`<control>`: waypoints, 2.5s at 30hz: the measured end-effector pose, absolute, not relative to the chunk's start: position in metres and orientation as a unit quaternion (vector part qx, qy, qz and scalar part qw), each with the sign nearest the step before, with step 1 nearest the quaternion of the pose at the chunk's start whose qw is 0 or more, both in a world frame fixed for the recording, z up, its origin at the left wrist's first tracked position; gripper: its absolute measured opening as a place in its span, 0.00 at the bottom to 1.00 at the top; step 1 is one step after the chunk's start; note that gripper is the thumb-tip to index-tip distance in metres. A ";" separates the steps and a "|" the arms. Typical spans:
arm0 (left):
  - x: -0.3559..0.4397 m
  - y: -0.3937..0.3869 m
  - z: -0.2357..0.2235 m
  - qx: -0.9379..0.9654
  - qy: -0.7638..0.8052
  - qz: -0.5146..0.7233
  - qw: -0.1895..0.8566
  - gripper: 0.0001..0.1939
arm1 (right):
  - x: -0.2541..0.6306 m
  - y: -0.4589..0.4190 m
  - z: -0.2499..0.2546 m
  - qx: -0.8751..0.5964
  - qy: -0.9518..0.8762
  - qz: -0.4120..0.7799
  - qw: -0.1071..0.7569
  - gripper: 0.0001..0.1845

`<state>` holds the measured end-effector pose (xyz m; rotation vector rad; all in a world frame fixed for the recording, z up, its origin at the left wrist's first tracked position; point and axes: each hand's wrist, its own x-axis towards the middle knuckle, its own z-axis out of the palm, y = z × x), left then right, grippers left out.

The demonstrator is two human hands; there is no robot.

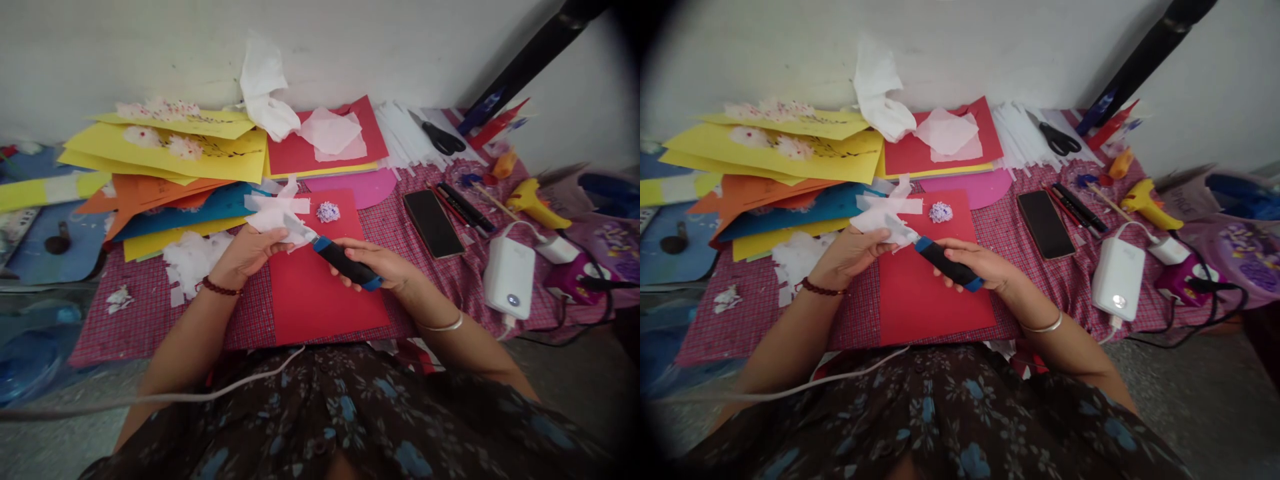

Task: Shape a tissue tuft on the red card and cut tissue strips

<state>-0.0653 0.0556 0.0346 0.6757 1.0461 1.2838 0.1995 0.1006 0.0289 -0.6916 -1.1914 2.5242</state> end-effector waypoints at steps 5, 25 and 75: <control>-0.078 0.057 0.039 0.293 0.468 0.557 0.620 0.29 | 0.202 0.102 0.028 -0.235 -0.411 0.874 0.112 0.26; -0.055 0.056 0.034 0.205 0.465 0.547 0.665 0.13 | 0.203 0.101 0.031 -0.259 -0.425 0.859 0.119 0.29; -0.035 0.057 0.025 0.396 0.456 0.615 0.507 0.15 | 0.197 0.099 0.033 -0.254 -0.397 0.873 0.121 0.27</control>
